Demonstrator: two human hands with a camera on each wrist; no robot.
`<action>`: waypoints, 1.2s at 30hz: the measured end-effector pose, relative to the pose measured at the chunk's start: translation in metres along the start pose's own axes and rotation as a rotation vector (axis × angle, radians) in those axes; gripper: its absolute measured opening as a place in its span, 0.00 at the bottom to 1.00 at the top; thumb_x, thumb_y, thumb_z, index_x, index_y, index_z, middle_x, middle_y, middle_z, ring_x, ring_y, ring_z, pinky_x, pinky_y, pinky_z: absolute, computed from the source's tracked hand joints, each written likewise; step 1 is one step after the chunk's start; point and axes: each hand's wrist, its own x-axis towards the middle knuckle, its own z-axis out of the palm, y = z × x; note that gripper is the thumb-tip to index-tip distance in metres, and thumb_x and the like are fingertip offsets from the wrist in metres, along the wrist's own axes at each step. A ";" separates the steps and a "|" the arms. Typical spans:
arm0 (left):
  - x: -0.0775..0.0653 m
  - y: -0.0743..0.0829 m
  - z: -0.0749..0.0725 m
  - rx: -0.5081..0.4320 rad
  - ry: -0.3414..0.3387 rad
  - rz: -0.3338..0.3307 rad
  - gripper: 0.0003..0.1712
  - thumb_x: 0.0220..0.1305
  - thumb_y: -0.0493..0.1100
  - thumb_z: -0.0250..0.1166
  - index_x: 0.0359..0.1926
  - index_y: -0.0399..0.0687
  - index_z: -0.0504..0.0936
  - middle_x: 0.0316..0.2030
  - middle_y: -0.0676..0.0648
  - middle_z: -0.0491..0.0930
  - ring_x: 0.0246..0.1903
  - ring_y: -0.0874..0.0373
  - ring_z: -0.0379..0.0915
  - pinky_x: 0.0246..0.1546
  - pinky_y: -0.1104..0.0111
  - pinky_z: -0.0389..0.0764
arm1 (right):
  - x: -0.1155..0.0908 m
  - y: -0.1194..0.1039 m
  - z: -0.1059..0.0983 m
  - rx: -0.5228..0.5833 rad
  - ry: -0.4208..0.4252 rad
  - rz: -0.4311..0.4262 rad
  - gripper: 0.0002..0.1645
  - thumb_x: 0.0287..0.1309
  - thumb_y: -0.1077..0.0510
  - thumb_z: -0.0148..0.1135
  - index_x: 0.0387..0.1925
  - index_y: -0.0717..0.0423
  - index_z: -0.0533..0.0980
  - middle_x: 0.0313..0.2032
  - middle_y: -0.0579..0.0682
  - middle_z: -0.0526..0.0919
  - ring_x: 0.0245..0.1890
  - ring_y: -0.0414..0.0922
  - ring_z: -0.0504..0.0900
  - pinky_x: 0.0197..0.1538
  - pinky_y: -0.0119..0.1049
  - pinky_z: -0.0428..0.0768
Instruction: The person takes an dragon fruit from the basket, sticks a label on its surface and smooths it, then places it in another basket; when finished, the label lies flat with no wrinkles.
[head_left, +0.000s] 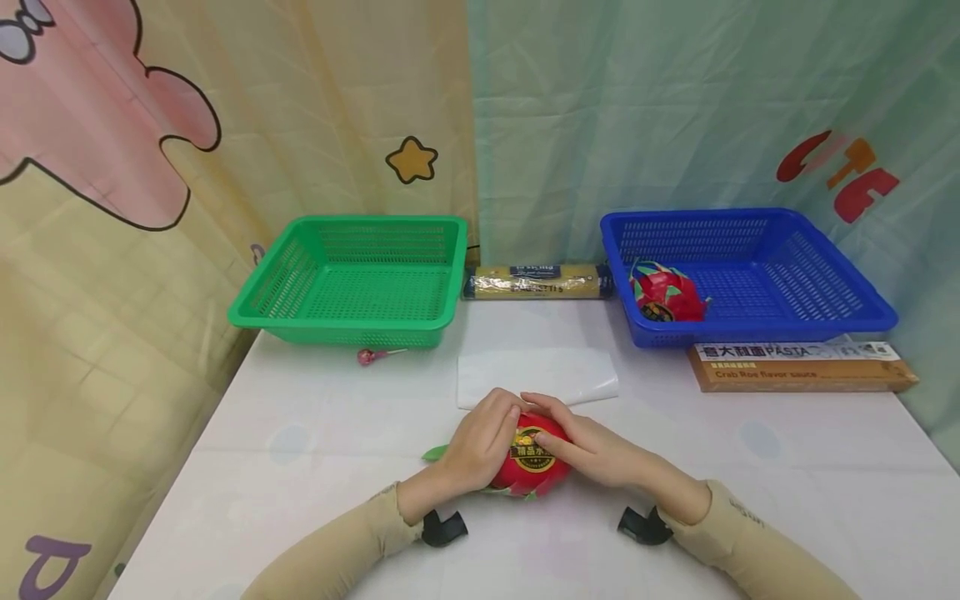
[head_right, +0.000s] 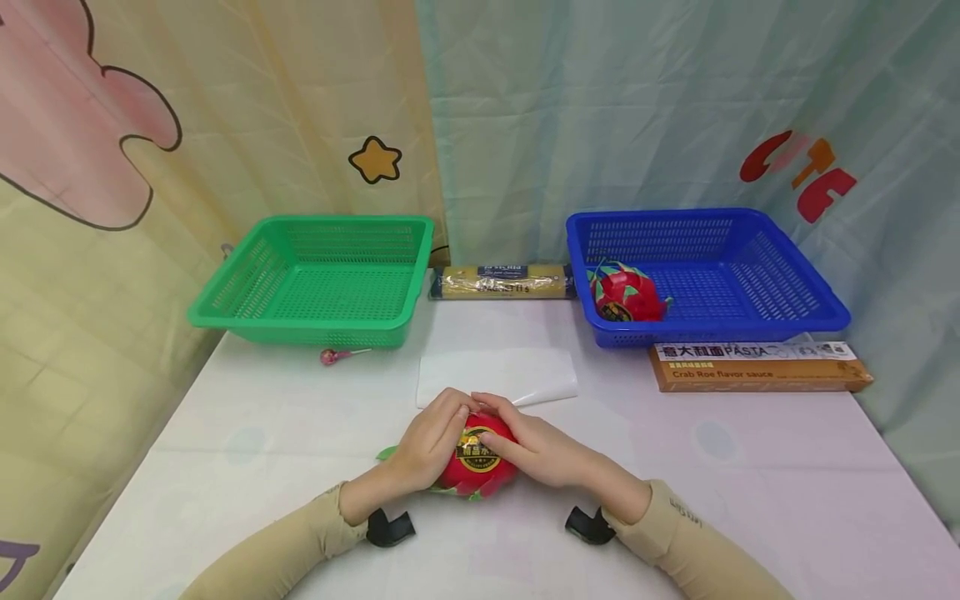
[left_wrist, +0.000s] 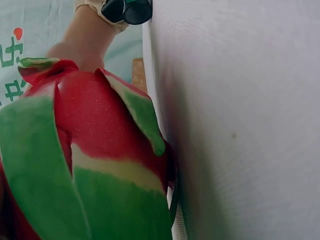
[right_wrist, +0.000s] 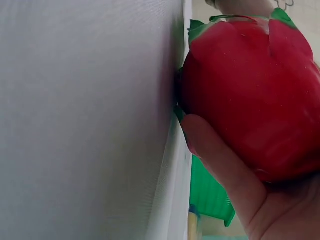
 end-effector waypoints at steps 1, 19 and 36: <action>0.000 0.000 0.000 -0.008 -0.001 -0.010 0.12 0.73 0.43 0.43 0.40 0.45 0.73 0.37 0.52 0.72 0.37 0.62 0.67 0.34 0.71 0.72 | 0.000 0.000 0.000 -0.015 0.002 -0.025 0.31 0.69 0.49 0.47 0.70 0.43 0.52 0.64 0.43 0.66 0.57 0.40 0.71 0.57 0.42 0.72; 0.003 -0.007 -0.010 -0.010 -0.223 0.125 0.20 0.73 0.47 0.44 0.60 0.43 0.66 0.55 0.49 0.67 0.54 0.59 0.63 0.55 0.65 0.69 | 0.001 0.002 -0.008 0.001 -0.012 0.027 0.30 0.71 0.48 0.44 0.70 0.42 0.52 0.62 0.41 0.67 0.58 0.40 0.69 0.59 0.44 0.70; 0.006 -0.010 -0.024 -0.095 -0.397 -0.226 0.38 0.60 0.66 0.57 0.64 0.50 0.65 0.47 0.57 0.74 0.43 0.64 0.71 0.39 0.71 0.77 | -0.017 0.008 -0.013 0.134 -0.013 0.082 0.45 0.44 0.49 0.74 0.64 0.38 0.63 0.56 0.42 0.71 0.55 0.46 0.71 0.49 0.33 0.77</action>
